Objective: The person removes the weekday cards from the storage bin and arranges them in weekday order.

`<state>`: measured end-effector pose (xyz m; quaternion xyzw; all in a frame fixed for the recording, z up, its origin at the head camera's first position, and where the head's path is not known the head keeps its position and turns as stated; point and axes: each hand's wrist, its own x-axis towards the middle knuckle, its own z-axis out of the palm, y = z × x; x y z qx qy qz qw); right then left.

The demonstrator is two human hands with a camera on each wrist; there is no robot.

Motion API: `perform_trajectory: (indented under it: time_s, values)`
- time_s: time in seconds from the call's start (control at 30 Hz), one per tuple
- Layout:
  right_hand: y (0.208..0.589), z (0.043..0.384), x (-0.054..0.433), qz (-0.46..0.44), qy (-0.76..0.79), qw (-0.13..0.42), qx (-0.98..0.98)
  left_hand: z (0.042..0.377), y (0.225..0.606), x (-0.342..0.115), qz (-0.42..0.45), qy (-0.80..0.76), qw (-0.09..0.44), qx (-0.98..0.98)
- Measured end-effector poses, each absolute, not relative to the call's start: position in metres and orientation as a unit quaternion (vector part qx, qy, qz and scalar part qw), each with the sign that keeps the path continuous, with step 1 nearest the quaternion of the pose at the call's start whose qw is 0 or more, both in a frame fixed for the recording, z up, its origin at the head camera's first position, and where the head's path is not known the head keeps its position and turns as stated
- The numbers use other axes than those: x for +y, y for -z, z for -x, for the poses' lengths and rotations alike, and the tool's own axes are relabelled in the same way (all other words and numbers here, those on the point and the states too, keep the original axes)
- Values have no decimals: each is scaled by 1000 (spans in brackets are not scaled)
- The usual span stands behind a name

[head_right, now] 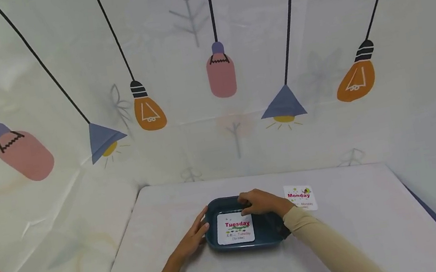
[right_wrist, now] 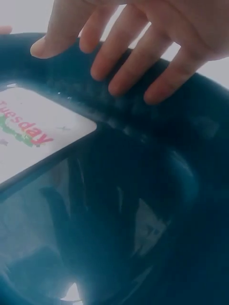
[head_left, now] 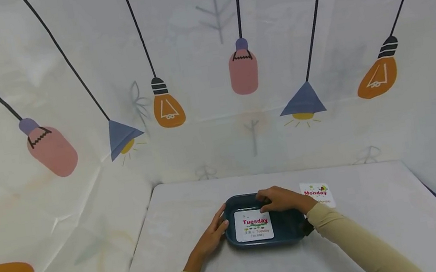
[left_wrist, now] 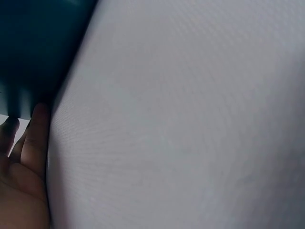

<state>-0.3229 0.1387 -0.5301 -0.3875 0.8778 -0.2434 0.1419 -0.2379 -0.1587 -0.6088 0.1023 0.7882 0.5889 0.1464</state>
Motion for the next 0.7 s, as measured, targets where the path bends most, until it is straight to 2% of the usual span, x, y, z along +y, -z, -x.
perform_trajectory:
  time_s: [0.2,0.57,0.7]
  values:
    - [533,323,130,375,217,162,887,239,606,-159,-96,-594,152,784]
    - [543,305,105,335,116,160,921,234,610,-162,-92,-585,152,791]
    - [542,301,98,329,59,138,932,235,610,-162,-102,-588,143,790]
